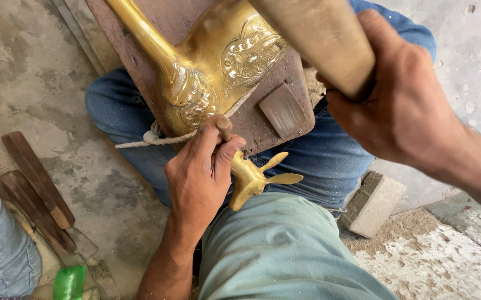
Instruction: The person sits cross-legged on the floor with a brass deer figurine resting on a wooden board on their lap. They hold a small punch or chisel against the figurine's embossed body and strike it with a wooden mallet, working the decorative detail, and at times scrape or refine the surface with the tool by hand.
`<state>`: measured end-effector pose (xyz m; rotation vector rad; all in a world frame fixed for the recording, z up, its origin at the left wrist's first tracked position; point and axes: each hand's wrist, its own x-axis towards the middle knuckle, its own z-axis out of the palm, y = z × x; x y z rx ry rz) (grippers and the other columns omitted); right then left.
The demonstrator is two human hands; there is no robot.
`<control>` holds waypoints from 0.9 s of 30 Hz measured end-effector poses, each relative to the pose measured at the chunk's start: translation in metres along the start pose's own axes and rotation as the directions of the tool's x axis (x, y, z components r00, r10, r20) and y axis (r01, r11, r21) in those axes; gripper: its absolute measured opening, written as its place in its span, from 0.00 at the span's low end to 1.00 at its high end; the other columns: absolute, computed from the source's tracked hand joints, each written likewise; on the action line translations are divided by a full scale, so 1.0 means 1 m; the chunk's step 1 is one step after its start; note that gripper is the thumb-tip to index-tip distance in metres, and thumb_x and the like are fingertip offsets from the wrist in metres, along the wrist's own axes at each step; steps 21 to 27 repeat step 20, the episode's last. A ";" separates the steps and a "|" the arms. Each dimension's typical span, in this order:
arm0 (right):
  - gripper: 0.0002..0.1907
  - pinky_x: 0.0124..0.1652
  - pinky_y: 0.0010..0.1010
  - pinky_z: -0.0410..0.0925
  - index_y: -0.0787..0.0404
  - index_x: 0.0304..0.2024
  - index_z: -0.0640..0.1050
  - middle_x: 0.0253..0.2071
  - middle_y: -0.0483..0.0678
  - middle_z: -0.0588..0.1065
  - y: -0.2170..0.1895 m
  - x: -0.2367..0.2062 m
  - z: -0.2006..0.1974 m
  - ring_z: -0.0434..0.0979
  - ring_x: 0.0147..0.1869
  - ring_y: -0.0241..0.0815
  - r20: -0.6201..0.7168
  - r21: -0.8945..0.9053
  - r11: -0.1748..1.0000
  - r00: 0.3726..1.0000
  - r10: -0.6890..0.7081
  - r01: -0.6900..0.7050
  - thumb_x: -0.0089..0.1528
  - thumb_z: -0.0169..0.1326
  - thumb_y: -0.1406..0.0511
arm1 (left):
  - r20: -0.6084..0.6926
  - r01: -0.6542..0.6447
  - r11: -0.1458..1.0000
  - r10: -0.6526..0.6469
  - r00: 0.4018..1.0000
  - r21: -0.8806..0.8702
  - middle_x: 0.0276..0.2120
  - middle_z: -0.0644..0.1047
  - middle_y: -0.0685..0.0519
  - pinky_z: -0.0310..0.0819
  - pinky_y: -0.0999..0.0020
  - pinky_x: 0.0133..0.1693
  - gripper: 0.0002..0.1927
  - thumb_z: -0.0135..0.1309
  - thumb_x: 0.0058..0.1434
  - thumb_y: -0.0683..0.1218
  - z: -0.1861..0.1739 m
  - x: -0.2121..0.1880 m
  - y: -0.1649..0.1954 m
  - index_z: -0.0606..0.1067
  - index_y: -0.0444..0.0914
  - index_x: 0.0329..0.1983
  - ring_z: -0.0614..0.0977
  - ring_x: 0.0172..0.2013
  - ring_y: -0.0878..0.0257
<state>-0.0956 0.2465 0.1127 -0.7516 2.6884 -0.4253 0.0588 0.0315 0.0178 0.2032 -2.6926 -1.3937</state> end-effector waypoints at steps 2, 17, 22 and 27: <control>0.21 0.39 0.50 0.73 0.60 0.50 0.80 0.38 0.52 0.80 -0.001 0.002 0.000 0.81 0.39 0.55 0.025 -0.385 0.886 0.962 -0.272 0.260 0.53 0.60 0.76 | 0.013 -0.014 0.998 0.014 1.000 0.058 0.35 0.81 0.50 0.77 0.61 0.37 0.11 0.58 0.70 0.53 0.000 0.001 0.000 0.77 0.42 0.47 0.84 0.36 0.53; 0.24 0.36 0.47 0.74 0.62 0.50 0.76 0.36 0.55 0.80 0.002 -0.006 0.003 0.81 0.33 0.53 -0.043 -0.454 0.841 0.936 -0.350 0.294 0.50 0.61 0.74 | 0.065 -0.011 1.000 0.011 0.998 0.008 0.36 0.81 0.48 0.78 0.59 0.39 0.14 0.59 0.70 0.51 0.002 0.002 0.001 0.76 0.38 0.51 0.85 0.38 0.51; 0.21 0.39 0.43 0.74 0.68 0.53 0.72 0.41 0.61 0.78 0.004 -0.011 0.003 0.81 0.41 0.56 -0.100 0.109 0.983 0.985 -0.138 0.149 0.57 0.58 0.74 | 0.057 -0.031 0.997 0.035 0.998 -0.066 0.41 0.81 0.47 0.79 0.60 0.41 0.18 0.57 0.71 0.51 -0.003 0.003 0.004 0.74 0.35 0.57 0.85 0.41 0.50; 0.21 0.39 0.43 0.74 0.68 0.53 0.72 0.41 0.61 0.78 0.004 -0.011 0.003 0.81 0.41 0.56 -0.100 0.109 0.983 0.985 -0.138 0.149 0.57 0.58 0.74 | 0.057 -0.031 0.997 0.035 0.998 -0.066 0.41 0.81 0.47 0.79 0.60 0.41 0.18 0.57 0.71 0.51 -0.003 0.003 0.004 0.74 0.35 0.57 0.85 0.41 0.50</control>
